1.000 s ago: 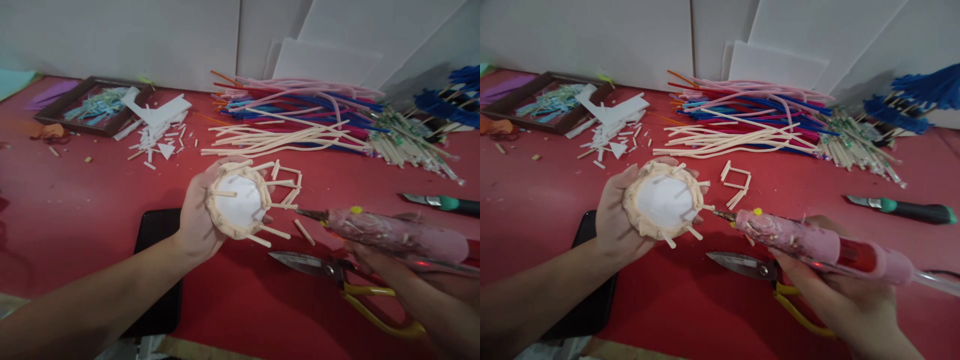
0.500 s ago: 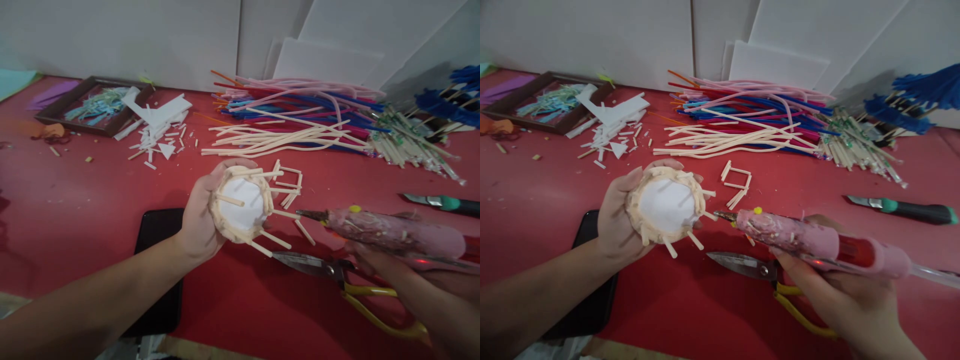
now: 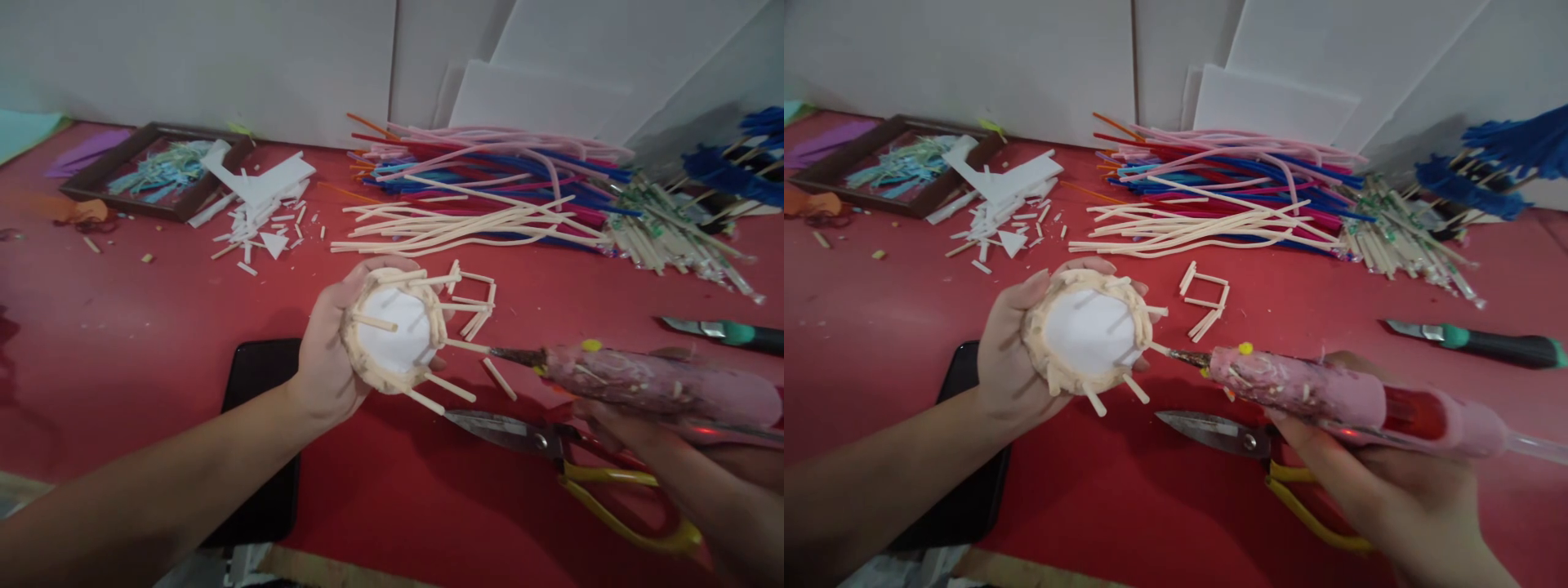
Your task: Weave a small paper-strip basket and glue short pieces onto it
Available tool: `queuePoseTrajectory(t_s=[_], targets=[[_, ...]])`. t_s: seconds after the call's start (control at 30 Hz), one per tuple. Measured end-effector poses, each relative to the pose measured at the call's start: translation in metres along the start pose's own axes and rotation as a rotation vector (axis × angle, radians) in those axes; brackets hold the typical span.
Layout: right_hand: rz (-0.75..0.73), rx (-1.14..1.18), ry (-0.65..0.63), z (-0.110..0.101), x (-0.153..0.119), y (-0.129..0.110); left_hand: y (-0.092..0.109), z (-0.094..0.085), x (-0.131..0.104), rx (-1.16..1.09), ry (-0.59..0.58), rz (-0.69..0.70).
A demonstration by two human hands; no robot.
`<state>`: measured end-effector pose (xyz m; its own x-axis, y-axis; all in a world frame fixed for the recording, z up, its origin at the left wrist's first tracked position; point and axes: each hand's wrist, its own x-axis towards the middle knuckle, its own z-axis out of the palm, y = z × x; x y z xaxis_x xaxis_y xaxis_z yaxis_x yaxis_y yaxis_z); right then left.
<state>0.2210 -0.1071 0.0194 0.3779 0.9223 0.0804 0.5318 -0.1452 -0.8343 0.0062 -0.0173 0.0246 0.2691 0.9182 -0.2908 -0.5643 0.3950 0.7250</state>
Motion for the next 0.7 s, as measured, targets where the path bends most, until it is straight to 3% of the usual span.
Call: queuePoseTrajectory(t_s=[0.13, 0.7], targets=[[-0.079, -0.031, -0.021, -0.0006, 0.0000, 0.0018, 0.0001, 0.0016, -0.0002, 0.007, 0.018, -0.020], [-0.130, -0.057, -0.006, -0.0028, 0.0000, 0.0080, -0.0031, -0.0044, 0.0014, 0.001, -0.076, -0.001]])
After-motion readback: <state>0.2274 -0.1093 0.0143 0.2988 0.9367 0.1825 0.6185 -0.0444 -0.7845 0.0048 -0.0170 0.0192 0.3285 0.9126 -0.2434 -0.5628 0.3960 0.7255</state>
